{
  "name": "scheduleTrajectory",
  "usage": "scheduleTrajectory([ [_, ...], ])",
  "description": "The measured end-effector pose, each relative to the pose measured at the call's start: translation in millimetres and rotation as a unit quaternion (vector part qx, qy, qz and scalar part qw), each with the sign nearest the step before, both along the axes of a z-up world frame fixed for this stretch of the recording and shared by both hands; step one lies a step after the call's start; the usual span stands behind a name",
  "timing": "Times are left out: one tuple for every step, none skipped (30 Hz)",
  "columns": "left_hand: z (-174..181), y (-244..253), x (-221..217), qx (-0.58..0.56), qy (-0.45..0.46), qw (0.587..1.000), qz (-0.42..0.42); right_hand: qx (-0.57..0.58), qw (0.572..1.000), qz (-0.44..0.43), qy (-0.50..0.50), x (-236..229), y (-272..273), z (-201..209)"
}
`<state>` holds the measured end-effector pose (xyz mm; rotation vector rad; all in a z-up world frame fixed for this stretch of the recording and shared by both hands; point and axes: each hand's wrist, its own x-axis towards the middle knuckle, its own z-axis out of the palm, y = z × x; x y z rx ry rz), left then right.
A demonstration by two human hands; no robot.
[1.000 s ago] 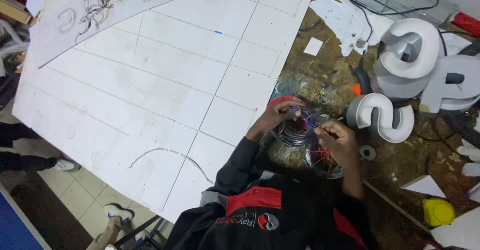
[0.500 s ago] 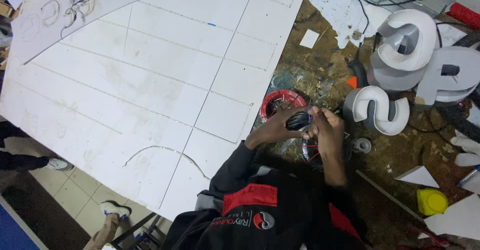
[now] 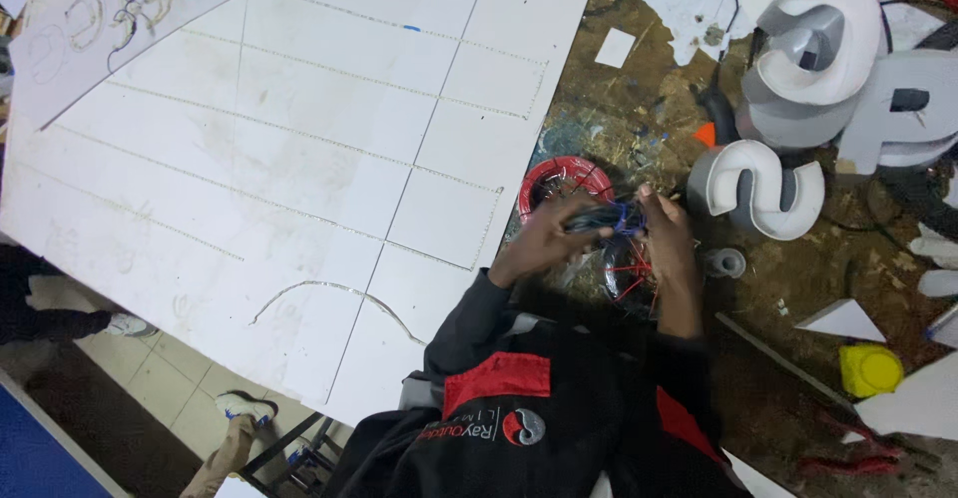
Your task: The person measures and cuts a black wire on a white board using a ruler and pliers. They then untangle a bundle of wires, cut a section, and strip the ends of the wire using pliers.
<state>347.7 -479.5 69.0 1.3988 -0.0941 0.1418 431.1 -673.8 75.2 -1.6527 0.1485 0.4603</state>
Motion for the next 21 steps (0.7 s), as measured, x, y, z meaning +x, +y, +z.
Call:
scheduleTrajectory([
  [-6.5,5.8,7.7,0.000,0.000,1.000,-0.007,0.000,1.000,-0.007,0.000,7.7,-2.9,-3.2],
  [-13.6,9.1,10.9,-0.140,0.016,0.989,-0.034,0.055,0.997,0.011,0.045,7.2,-9.9,-7.4],
  [-21.0,11.6,14.7,-0.276,0.036,0.959,-0.059,0.111,0.990,0.028,0.088,6.6,-17.5,-11.8],
  [-28.3,6.1,12.3,-0.278,0.042,0.957,-0.072,0.110,0.990,0.013,0.089,7.1,-20.6,-16.1],
  [-34.9,1.1,9.3,-0.349,0.072,0.931,-0.076,0.136,0.985,0.016,0.109,7.2,-23.5,-19.7],
  [-39.7,-0.3,13.5,-0.415,0.094,0.902,-0.077,0.164,0.979,0.026,0.122,16.7,-22.5,-21.5],
  [-42.8,-6.1,15.9,-0.414,0.094,0.901,-0.087,0.165,0.979,0.018,0.116,11.0,-28.1,-20.8],
  [-45.8,-10.7,18.0,-0.361,0.090,0.928,-0.031,0.167,0.977,0.002,0.134,7.1,-31.8,-20.3],
  [-49.0,-14.6,19.8,-0.306,0.084,0.948,0.026,0.170,0.973,-0.015,0.152,2.9,-34.6,-20.1],
  [-34.4,-13.3,19.5,-0.306,0.084,0.948,0.026,0.170,0.973,-0.015,0.152,-7.4,-28.9,2.1],
  [-20.4,-11.4,18.8,-0.120,0.083,0.985,0.094,0.075,0.995,0.004,0.067,-18.0,-22.5,23.9],
  [-6.5,-8.3,17.4,0.072,0.078,0.981,0.160,-0.021,0.999,0.026,-0.019,-28.3,-14.7,45.2],
  [-12.1,-10.7,20.7,0.073,0.078,0.981,0.162,-0.020,0.999,0.028,-0.019,-32.8,-11.3,36.8],
  [-17.7,-12.6,21.6,0.119,0.059,0.978,0.160,0.033,0.999,0.031,-0.011,-37.6,-7.0,28.5],
  [-23.4,-13.6,21.9,0.166,0.040,0.973,0.156,0.087,0.996,0.033,-0.003,-43.1,-2.1,20.2],
  [-23.4,-18.4,22.0,0.167,0.044,0.971,0.166,0.088,0.995,0.044,0.001,-45.9,3.4,12.7],
  [-23.3,-22.7,22.2,0.153,0.045,0.969,0.189,0.171,0.984,0.031,0.049,-49.0,9.2,5.4],
  [-22.4,-27.4,26.7,0.139,0.043,0.966,0.212,0.250,0.963,0.018,0.095,-48.8,14.4,-0.8],
  [-22.1,-23.9,27.9,0.139,0.044,0.964,0.222,0.250,0.963,0.028,0.097,-55.9,17.2,4.5],
  [-21.9,-22.9,31.0,0.054,0.101,0.974,0.195,0.252,0.965,0.032,0.061,-62.3,17.1,10.3],
  [-21.6,-22.1,34.3,-0.032,0.155,0.974,0.165,0.253,0.966,0.037,0.025,-68.6,16.7,16.0],
])
